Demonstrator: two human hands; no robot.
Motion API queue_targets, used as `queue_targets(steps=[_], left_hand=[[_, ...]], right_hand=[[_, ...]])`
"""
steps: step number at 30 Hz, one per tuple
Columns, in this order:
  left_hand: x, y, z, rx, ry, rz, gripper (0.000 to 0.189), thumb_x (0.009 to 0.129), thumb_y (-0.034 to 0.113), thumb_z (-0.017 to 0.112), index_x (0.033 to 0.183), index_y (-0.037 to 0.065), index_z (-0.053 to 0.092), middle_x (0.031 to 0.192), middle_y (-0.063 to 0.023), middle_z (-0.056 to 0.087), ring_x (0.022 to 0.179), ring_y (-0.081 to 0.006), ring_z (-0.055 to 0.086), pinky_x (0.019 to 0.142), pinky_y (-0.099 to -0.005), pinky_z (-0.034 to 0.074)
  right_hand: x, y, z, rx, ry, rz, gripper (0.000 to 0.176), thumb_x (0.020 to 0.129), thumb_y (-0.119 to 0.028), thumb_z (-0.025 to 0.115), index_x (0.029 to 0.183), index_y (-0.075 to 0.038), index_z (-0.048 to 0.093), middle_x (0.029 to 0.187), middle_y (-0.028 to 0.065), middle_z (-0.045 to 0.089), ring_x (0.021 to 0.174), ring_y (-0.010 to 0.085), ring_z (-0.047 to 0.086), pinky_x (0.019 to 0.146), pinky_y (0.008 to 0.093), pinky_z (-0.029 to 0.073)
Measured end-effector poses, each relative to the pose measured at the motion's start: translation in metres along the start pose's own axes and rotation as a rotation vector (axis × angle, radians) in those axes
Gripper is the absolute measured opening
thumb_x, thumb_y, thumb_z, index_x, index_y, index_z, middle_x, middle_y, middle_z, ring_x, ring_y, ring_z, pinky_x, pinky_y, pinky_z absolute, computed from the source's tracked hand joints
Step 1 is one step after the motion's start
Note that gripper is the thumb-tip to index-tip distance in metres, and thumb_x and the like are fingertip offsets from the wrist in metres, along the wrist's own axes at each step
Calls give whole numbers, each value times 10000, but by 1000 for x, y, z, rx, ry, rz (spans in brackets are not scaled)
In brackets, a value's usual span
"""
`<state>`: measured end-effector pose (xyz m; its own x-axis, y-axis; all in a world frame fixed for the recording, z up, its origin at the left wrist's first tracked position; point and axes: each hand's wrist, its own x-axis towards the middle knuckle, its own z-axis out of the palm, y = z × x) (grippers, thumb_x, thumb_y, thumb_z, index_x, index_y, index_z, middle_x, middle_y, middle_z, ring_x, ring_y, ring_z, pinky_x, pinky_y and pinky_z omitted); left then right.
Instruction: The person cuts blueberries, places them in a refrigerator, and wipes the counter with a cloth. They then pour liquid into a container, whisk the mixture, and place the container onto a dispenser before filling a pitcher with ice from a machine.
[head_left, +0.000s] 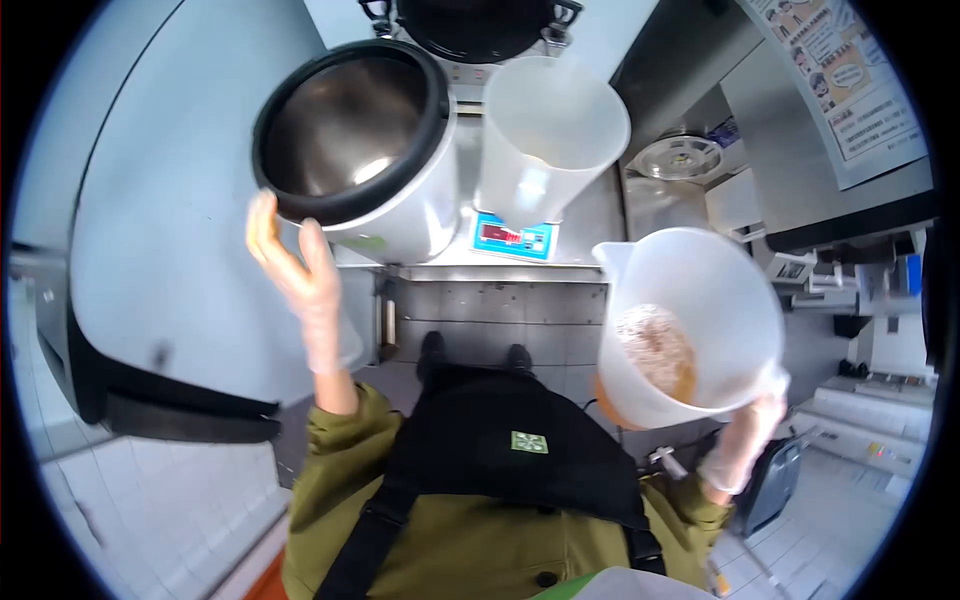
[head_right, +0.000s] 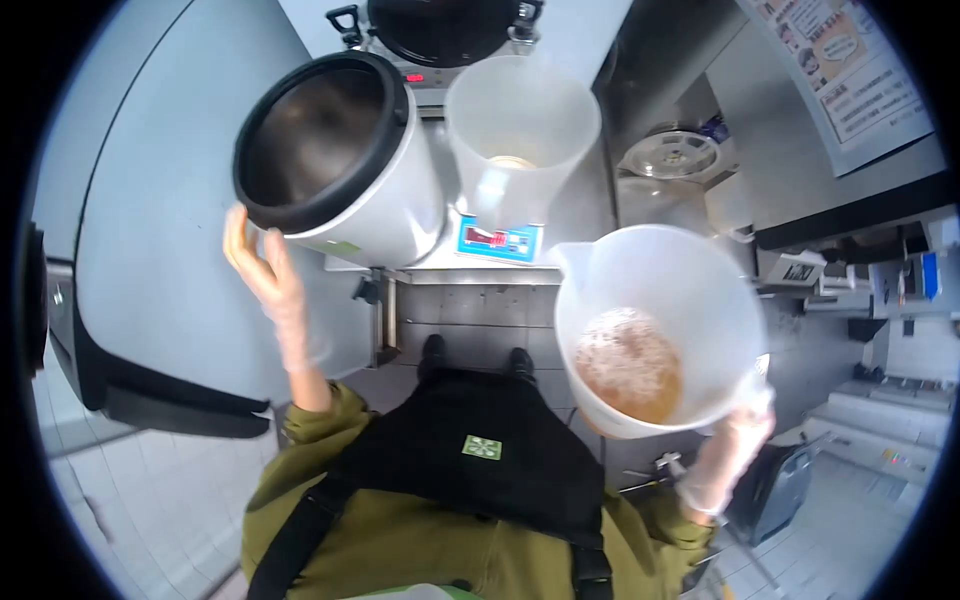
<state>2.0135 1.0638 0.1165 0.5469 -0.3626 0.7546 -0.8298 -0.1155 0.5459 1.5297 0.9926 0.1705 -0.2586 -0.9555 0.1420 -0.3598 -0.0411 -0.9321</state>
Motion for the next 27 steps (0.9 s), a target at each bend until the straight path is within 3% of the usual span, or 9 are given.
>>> queue_targets(steps=[6, 7, 10, 11, 14, 16, 18, 20, 27], left_hand=[[3, -29, -46, -353, 5, -266, 425, 954, 256, 366, 1262, -37, 381, 1259, -161, 449, 1176, -268, 445, 1003, -396, 343], [6, -35, -54, -395, 5, -282, 436, 956, 279, 359, 1251, -41, 387, 1249, -162, 458, 1167, -269, 453, 1003, -396, 344], [13, -49, -76, -476, 37, -308, 473, 956, 339, 341, 1219, -49, 407, 1220, -164, 477, 1143, -266, 469, 999, -394, 352], [15, -54, -82, -493, 52, -314, 487, 956, 358, 335, 1208, -51, 415, 1211, -164, 482, 1135, -264, 474, 997, -393, 356], [19, -57, -93, -520, 85, -326, 496, 964, 379, 300, 1169, -51, 439, 1185, -166, 494, 1104, -256, 485, 979, -386, 372], [16, -59, -95, -579, 105, -332, 484, 968, 370, 291, 1159, -48, 443, 1178, -168, 496, 1095, -254, 486, 973, -385, 376], [18, -55, -97, -624, 106, -311, 421, 969, 304, 275, 1138, -41, 447, 1152, -176, 496, 1058, -257, 498, 955, -383, 389], [20, -56, -101, -661, 100, -276, 353, 964, 218, 276, 1131, -44, 441, 1122, -188, 497, 1023, -264, 519, 934, -377, 410], [22, -53, -102, -726, 176, -295, 415, 948, 317, 294, 1102, -32, 456, 1052, -177, 522, 969, -258, 526, 874, -371, 425]], right_hand=[[-21, -160, 54, -276, -128, -250, 314, 898, -242, 473, 1099, -14, 552, 978, 44, 589, 868, 116, 564, 733, 235, 453], [-20, -175, 65, -113, -250, -364, 333, 884, -244, 517, 1116, -10, 562, 976, 47, 601, 856, 111, 576, 713, 225, 457], [2, -218, 100, -374, -115, -249, 305, 825, -205, 638, 1036, 12, 603, 828, 28, 621, 679, 66, 555, 602, 191, 439], [-2, -236, 125, -358, -188, -371, 329, 813, -236, 678, 1016, 15, 612, 821, 23, 630, 668, 76, 562, 593, 210, 449], [-7, -279, 188, -656, -268, -593, 455, 793, -390, 691, 1061, -28, 626, 867, 86, 666, 746, 140, 646, 704, 265, 516], [3, -290, 219, -733, -313, -714, 510, 791, -461, 668, 1066, -33, 628, 833, 109, 671, 684, 172, 659, 647, 322, 535], [-3, -308, 245, -910, -272, -778, 454, 790, -437, 675, 982, -26, 647, 712, 68, 633, 603, 128, 614, 565, 267, 483], [11, -323, 262, -1085, -287, -669, 482, 792, -444, 673, 1015, -17, 655, 833, 118, 662, 739, 187, 658, 661, 314, 532], [19, -334, 286, -986, -255, -878, 458, 772, -441, 685, 912, -6, 665, 734, 106, 643, 646, 190, 627, 577, 281, 488]])
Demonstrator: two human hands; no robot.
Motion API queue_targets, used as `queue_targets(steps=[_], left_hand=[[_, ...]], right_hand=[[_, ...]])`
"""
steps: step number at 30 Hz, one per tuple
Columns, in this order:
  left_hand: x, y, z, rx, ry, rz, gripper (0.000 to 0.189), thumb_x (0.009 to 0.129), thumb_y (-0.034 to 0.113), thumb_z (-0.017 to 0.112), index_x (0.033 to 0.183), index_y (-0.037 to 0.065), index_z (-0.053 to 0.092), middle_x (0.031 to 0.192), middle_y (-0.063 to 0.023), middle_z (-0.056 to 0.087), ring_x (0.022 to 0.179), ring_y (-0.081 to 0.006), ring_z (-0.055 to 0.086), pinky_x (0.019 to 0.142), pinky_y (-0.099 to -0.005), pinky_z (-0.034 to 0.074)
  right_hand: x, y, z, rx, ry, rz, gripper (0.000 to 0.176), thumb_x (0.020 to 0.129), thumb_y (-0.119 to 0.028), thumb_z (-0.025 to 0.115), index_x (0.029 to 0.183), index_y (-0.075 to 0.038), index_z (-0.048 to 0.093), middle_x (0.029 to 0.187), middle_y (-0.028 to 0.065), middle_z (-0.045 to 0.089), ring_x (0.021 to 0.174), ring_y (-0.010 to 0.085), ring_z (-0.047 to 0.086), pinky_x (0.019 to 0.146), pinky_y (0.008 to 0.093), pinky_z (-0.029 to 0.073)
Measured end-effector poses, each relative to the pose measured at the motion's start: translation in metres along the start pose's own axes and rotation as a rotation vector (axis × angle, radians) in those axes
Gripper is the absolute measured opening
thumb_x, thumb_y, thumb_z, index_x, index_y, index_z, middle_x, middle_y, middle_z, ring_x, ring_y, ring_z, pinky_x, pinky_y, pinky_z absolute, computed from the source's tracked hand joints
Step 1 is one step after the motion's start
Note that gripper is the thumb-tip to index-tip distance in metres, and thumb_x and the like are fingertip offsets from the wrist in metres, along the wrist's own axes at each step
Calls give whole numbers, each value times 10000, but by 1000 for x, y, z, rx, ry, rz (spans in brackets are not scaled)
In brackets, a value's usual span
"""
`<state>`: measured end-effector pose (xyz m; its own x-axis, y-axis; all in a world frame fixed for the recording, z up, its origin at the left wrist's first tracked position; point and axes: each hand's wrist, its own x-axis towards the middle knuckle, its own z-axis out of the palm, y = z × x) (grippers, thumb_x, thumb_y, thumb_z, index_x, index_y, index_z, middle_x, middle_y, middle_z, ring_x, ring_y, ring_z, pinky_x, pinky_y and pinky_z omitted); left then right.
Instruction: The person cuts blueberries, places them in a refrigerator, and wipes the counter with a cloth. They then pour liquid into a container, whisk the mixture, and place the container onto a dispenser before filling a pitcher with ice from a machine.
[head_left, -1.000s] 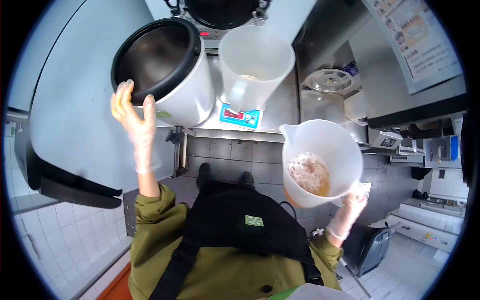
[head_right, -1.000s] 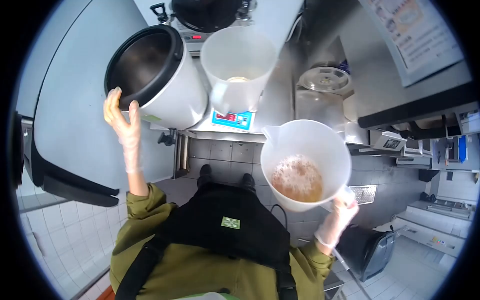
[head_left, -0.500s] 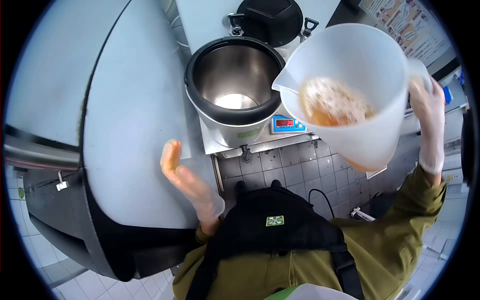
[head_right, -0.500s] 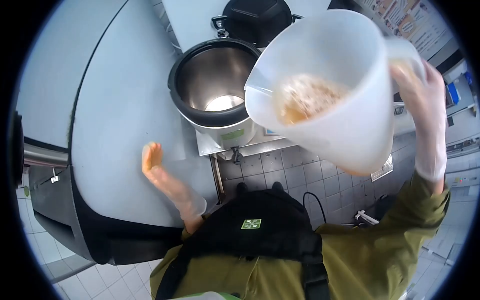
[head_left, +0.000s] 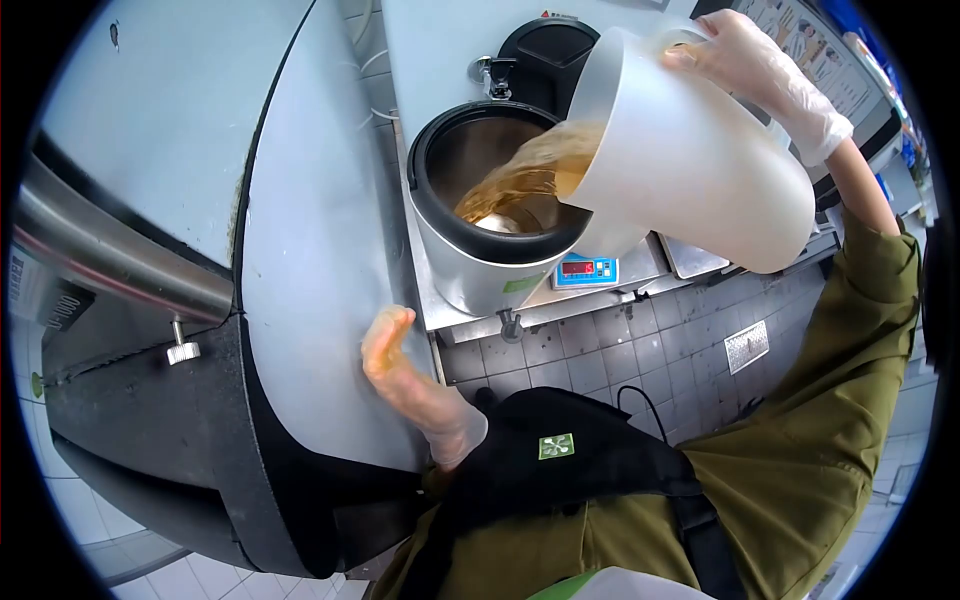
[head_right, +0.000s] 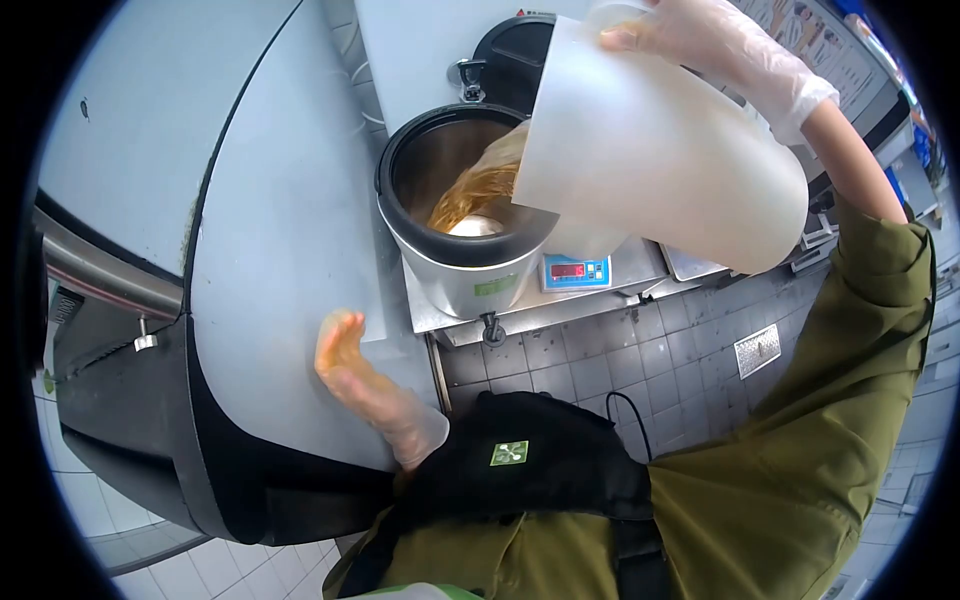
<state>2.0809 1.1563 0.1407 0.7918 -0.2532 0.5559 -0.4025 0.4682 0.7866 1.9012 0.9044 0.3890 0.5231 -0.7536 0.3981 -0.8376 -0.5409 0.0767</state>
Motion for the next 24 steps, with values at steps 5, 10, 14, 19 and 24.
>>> queue_targets(steps=[5, 10, 14, 19, 24], left_hand=[[-1, 1, 3, -8, -14, -10, 421, 944, 338, 296, 1071, -24, 470, 1018, -167, 532, 954, -258, 527, 868, -369, 418], [-6, 2, 6, -2, -5, -46, 430, 946, 353, 291, 1052, -19, 479, 1008, -161, 538, 949, -250, 527, 864, -368, 415], [-8, 4, 8, 2, -5, -61, 442, 949, 367, 286, 1041, -17, 486, 1001, -159, 542, 952, -245, 528, 866, -365, 416], [-11, 6, 8, 17, -18, -64, 458, 954, 375, 273, 1037, -20, 489, 1005, -158, 542, 952, -244, 529, 868, -358, 419], [-14, 9, 6, 16, -38, -72, 469, 957, 375, 258, 1031, -23, 494, 1011, -157, 544, 953, -243, 531, 867, -354, 422]], right_hand=[[12, -44, -37, 28, -219, -126, 471, 743, -421, 702, 866, 32, 656, 757, 193, 645, 686, 264, 636, 604, 354, 481], [21, -72, -39, 73, -333, -306, 461, 783, -382, 654, 872, 69, 635, 743, 229, 625, 698, 287, 626, 629, 374, 483], [13, -108, -52, 1, -329, -376, 401, 774, -310, 650, 866, 80, 631, 747, 239, 623, 713, 335, 635, 639, 398, 491], [19, -121, -45, -37, -234, -586, 377, 761, -301, 648, 842, 68, 640, 732, 232, 624, 688, 339, 632, 618, 404, 491], [18, -118, -41, -117, -205, -676, 378, 754, -317, 645, 815, 56, 645, 695, 225, 616, 651, 333, 628, 595, 401, 489]])
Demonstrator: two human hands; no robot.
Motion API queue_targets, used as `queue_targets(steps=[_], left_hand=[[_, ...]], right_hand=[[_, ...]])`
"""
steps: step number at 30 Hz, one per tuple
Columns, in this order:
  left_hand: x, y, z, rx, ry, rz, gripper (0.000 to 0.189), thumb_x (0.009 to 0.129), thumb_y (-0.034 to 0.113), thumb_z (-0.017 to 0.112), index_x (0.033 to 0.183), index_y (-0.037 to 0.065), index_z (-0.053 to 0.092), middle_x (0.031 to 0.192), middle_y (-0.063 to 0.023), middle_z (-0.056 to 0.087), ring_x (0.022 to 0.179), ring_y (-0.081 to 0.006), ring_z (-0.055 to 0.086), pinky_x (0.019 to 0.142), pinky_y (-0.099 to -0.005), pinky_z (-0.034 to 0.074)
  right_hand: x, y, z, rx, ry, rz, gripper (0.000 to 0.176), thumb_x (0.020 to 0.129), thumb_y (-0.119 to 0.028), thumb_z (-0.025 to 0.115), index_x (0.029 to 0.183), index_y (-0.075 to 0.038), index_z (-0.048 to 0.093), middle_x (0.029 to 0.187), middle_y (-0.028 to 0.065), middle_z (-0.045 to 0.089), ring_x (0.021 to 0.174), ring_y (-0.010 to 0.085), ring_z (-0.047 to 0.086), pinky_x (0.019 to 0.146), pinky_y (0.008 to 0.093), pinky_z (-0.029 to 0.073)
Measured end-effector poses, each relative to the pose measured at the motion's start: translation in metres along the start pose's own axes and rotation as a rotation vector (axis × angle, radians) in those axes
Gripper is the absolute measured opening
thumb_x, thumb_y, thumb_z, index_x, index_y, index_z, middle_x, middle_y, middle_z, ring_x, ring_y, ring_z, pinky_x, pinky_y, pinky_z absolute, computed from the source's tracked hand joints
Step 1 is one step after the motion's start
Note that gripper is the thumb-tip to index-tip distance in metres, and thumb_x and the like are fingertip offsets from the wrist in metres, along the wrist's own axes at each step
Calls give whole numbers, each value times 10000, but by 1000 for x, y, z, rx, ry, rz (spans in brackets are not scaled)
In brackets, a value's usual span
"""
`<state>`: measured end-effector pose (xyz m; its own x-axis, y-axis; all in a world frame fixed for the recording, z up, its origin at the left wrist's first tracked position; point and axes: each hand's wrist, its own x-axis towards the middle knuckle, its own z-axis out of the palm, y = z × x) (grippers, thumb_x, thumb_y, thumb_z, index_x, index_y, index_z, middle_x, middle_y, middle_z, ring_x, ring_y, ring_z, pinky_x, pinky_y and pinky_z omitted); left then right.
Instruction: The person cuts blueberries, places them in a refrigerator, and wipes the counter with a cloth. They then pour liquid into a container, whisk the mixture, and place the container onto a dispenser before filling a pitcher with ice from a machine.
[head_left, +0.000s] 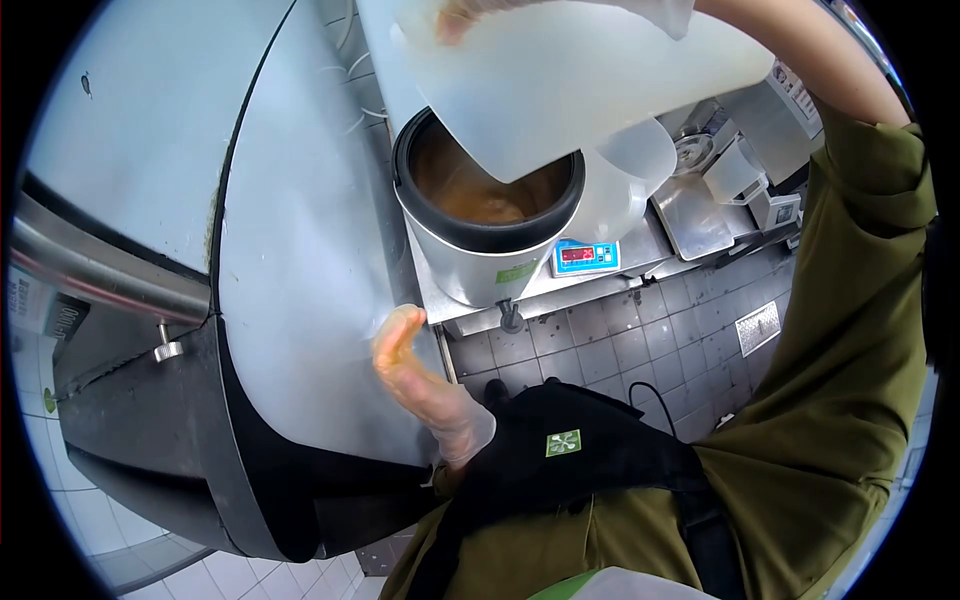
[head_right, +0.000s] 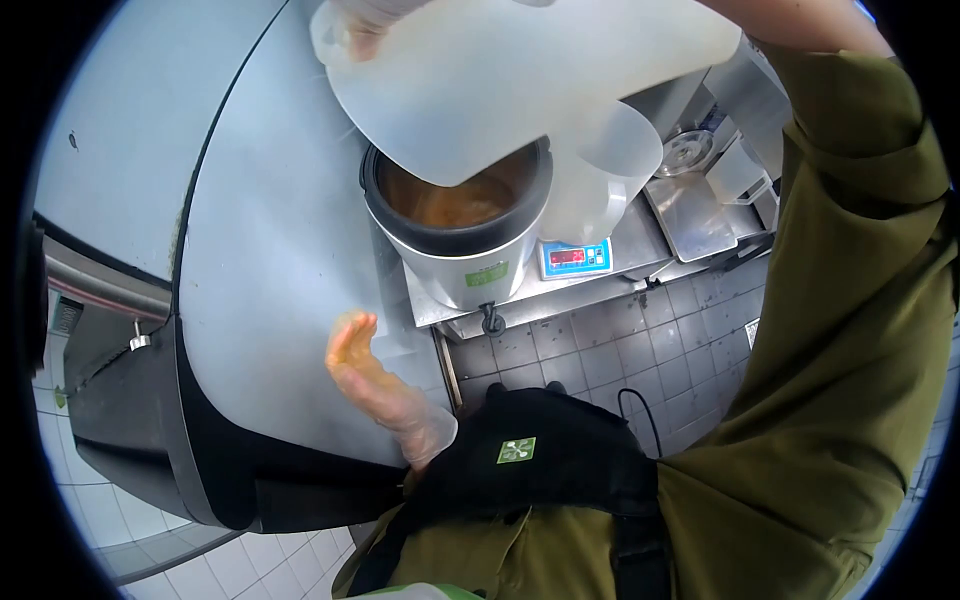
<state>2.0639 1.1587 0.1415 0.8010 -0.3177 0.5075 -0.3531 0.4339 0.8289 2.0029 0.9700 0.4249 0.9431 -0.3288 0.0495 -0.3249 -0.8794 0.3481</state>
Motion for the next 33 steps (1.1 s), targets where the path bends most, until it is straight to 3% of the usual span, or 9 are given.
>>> queue_targets(steps=[8, 12, 14, 20, 23, 26, 31, 32, 33], left_hand=[[-8, -2, -7, 0, -11, -20, 456, 962, 361, 259, 1037, -20, 497, 1018, -159, 545, 947, -238, 533, 871, -359, 425], [-12, -1, -4, 4, -27, -30, 446, 968, 341, 243, 1045, -20, 494, 1022, -163, 546, 947, -237, 532, 873, -358, 424], [-15, -4, -5, -10, -66, -58, 450, 958, 351, 259, 1066, -17, 494, 1052, -162, 542, 974, -245, 524, 890, -364, 418], [-29, -5, 11, -71, -158, -65, 448, 965, 329, 227, 1064, -28, 479, 1026, -171, 542, 949, -241, 526, 878, -357, 416], [-36, -7, 15, -97, -205, -86, 457, 960, 334, 226, 1065, -32, 479, 1038, -174, 540, 950, -244, 526, 879, -353, 415], [-45, -6, 21, -122, -233, -134, 429, 963, 323, 256, 1083, -14, 493, 1076, -145, 536, 990, -220, 518, 909, -338, 409], [-65, 17, 54, -63, -231, -196, 436, 959, 324, 237, 1044, -21, 490, 1035, -146, 535, 958, -225, 512, 886, -331, 403], [-71, 20, 62, -74, -248, -193, 432, 959, 321, 240, 1041, -21, 491, 1035, -144, 535, 955, -223, 512, 884, -329, 404], [-77, 23, 70, -87, -263, -188, 427, 959, 317, 244, 1038, -21, 493, 1034, -142, 535, 952, -222, 513, 882, -327, 404]], right_hand=[[-5, -4, 19, -208, -31, -41, 382, 744, -344, 640, 772, 37, 652, 636, 214, 602, 591, 323, 620, 558, 396, 487], [-10, 3, 28, -390, 16, 131, 379, 736, -348, 646, 741, 31, 658, 614, 219, 590, 573, 334, 613, 552, 402, 487], [-17, 22, 39, 41, 300, 133, 370, 729, -337, 659, 721, 33, 659, 620, 227, 586, 588, 346, 612, 565, 406, 489], [-48, 27, 39, 126, 365, 184, 349, 708, -311, 691, 722, 36, 659, 651, 239, 591, 617, 357, 611, 586, 381, 496], [-91, 37, 40, 278, 370, 268, 345, 740, -298, 688, 801, 40, 658, 690, 208, 622, 620, 295, 628, 593, 367, 500], [-133, 58, 75, 836, 651, 402, 323, 784, -277, 666, 860, 36, 652, 722, 145, 647, 608, 203, 622, 578, 337, 498], [-236, 45, 104, 1294, 865, 1190, 222, 819, -221, 621, 678, -59, 568, 580, 5, 527, 479, 99, 491, 472, 254, 418], [-275, 53, 137, 1018, 870, 1024, 255, 810, -296, 644, 783, -46, 605, 581, 6, 530, 482, 93, 489, 471, 248, 404], [-302, 52, 164, 999, 928, 1055, 279, 807, -320, 650, 813, -44, 614, 568, -6, 505, 473, 83, 457, 458, 243, 373]])
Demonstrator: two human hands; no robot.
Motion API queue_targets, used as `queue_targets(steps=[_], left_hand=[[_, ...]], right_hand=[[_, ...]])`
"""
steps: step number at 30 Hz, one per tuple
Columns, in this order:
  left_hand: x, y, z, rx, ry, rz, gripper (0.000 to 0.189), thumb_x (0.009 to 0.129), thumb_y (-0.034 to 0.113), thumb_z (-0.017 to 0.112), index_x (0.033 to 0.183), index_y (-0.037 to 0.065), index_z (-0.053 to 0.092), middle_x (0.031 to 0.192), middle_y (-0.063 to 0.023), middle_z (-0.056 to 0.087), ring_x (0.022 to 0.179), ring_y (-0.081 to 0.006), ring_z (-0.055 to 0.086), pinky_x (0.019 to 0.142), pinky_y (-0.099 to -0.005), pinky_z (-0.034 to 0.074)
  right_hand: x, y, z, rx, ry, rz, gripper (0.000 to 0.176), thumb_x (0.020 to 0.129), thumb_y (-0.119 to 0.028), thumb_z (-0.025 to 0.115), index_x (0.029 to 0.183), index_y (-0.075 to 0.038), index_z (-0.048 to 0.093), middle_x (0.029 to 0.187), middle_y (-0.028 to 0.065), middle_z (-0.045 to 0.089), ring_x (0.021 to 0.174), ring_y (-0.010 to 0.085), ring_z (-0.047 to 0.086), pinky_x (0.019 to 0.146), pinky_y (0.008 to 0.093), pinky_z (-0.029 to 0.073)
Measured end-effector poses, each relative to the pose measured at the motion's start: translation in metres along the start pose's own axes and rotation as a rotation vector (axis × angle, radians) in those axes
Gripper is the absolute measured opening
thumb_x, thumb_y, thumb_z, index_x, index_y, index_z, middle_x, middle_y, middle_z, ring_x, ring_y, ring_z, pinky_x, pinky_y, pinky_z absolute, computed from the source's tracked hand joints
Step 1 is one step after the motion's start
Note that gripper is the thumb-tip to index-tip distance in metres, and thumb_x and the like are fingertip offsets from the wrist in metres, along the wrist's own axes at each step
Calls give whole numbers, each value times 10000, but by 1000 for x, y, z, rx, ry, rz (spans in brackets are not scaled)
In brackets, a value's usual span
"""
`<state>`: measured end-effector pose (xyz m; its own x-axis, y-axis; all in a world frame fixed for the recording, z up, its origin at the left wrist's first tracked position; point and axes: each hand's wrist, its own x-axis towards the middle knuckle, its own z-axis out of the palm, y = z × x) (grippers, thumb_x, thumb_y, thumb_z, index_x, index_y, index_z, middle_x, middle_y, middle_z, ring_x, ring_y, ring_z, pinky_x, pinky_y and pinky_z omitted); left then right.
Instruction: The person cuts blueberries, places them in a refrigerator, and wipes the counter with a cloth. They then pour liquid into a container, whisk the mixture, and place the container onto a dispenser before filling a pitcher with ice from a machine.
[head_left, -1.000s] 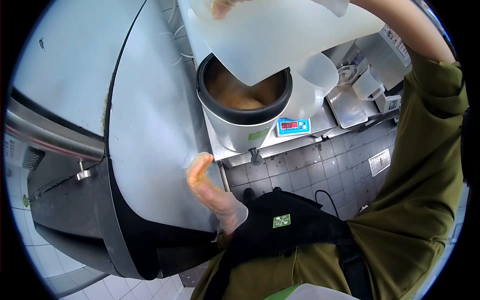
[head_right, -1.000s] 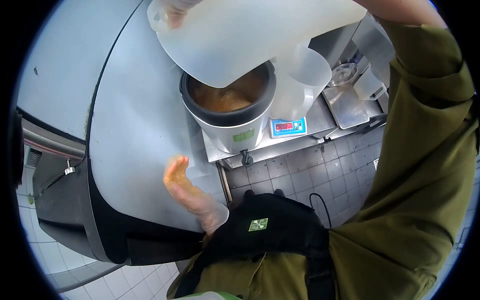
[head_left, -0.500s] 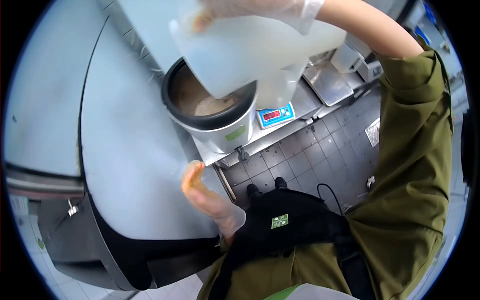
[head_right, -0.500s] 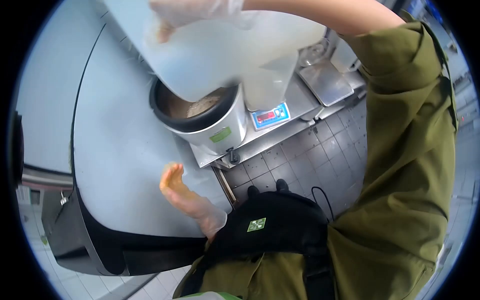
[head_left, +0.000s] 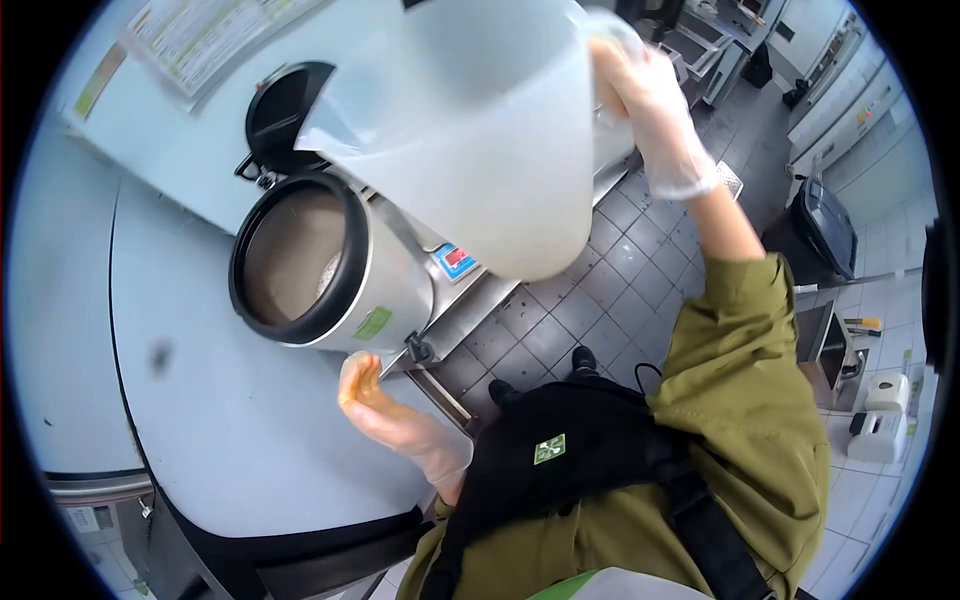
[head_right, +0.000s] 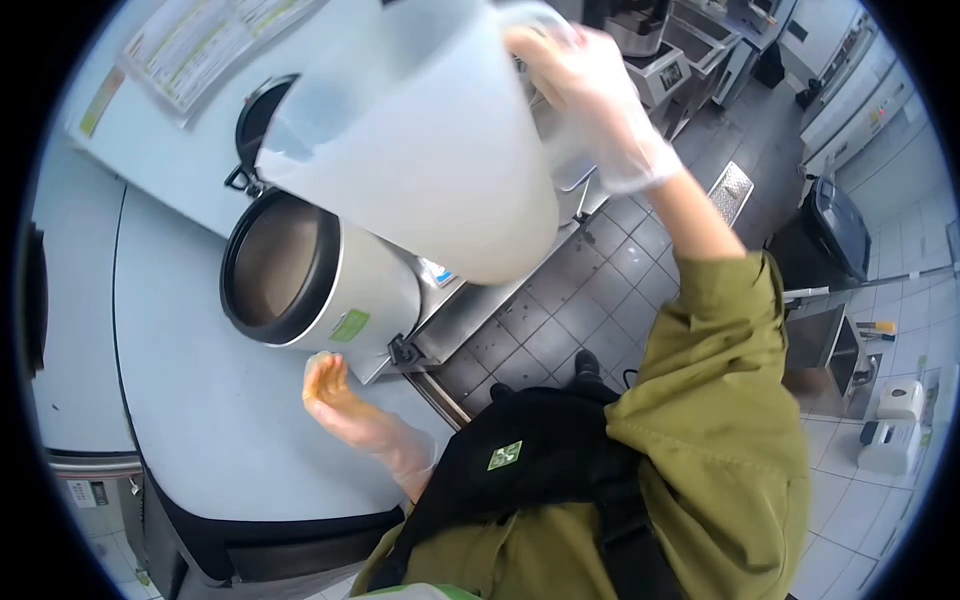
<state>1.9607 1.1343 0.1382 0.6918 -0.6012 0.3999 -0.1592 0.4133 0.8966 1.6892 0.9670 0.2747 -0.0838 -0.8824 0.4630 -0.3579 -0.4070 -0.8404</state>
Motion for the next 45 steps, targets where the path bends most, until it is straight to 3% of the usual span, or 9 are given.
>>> queue_targets(steps=[6, 12, 18, 27, 30, 34, 36, 41, 45], left_hand=[[-50, 4, 78, 1, -167, 75, 415, 960, 310, 266, 1033, -25, 501, 1029, -138, 537, 931, -214, 521, 865, -327, 416], [-139, -13, 203, -30, -512, -142, 253, 948, 173, 394, 958, -11, 568, 976, -113, 595, 881, -181, 560, 831, -312, 440], [-205, -24, 349, 101, -1186, -220, 213, 942, 131, 452, 1017, -18, 584, 996, -86, 613, 901, -160, 581, 825, -270, 453], [-297, -84, 647, -75, -1658, -342, 353, 959, 280, 445, 1112, -18, 557, 1023, -93, 625, 977, -155, 567, 870, -285, 420], [-321, -98, 766, -155, -1663, -664, 400, 946, 350, 453, 1095, -2, 571, 984, -103, 625, 967, -164, 568, 853, -286, 419], [-359, -114, 922, -242, -1565, -720, 434, 948, 395, 427, 945, -6, 594, 828, -62, 605, 813, -120, 539, 755, -274, 428], [-368, -99, 992, -282, -1518, -708, 440, 936, 416, 446, 840, 5, 572, 717, -10, 545, 683, -91, 475, 624, -257, 410], [-389, -130, 1161, -274, -1576, -853, 275, 874, 298, 615, 941, 30, 617, 841, 23, 574, 754, -37, 490, 655, -197, 404], [-382, -163, 1262, -394, -1305, -926, 232, 840, 207, 656, 983, 29, 619, 894, 2, 619, 816, -66, 552, 686, -198, 436]], right_hand=[[-86, 134, -112, 247, 253, 420, 245, 776, -268, 682, 724, -64, 556, 547, -63, 449, 451, 31, 368, 423, 201, 278], [-127, 225, -205, 204, 297, 676, 436, 732, -297, 750, 980, 36, 617, 819, 8, 610, 701, 66, 532, 636, 222, 444], [-117, 283, -295, 268, 491, 680, 328, 798, -271, 690, 925, 17, 600, 748, -21, 562, 643, 53, 480, 575, 203, 395], [-18, 394, -413, 235, 639, 483, 291, 881, -241, 486, 675, -36, 504, 619, -9, 494, 606, 71, 437, 568, 233, 364], [45, 452, -462, 167, 708, 553, 303, 888, -241, 459, 675, -33, 519, 626, 9, 511, 619, 87, 465, 594, 254, 387], [127, 521, -522, 88, 734, 381, 268, 920, -258, 501, 812, -17, 547, 709, 70, 561, 657, 165, 519, 623, 291, 410], [163, 546, -569, -238, 554, 300, 245, 915, -253, 520, 869, -13, 537, 711, 90, 519, 646, 213, 502, 615, 305, 401], [271, 644, -666, -337, 407, 62, 161, 809, -130, 616, 877, -26, 514, 772, 108, 502, 666, 281, 489, 594, 362, 392], [380, 735, -734, -445, 106, -111, 299, 667, -43, 678, 935, -38, 546, 957, 128, 569, 823, 313, 557, 682, 396, 448]])
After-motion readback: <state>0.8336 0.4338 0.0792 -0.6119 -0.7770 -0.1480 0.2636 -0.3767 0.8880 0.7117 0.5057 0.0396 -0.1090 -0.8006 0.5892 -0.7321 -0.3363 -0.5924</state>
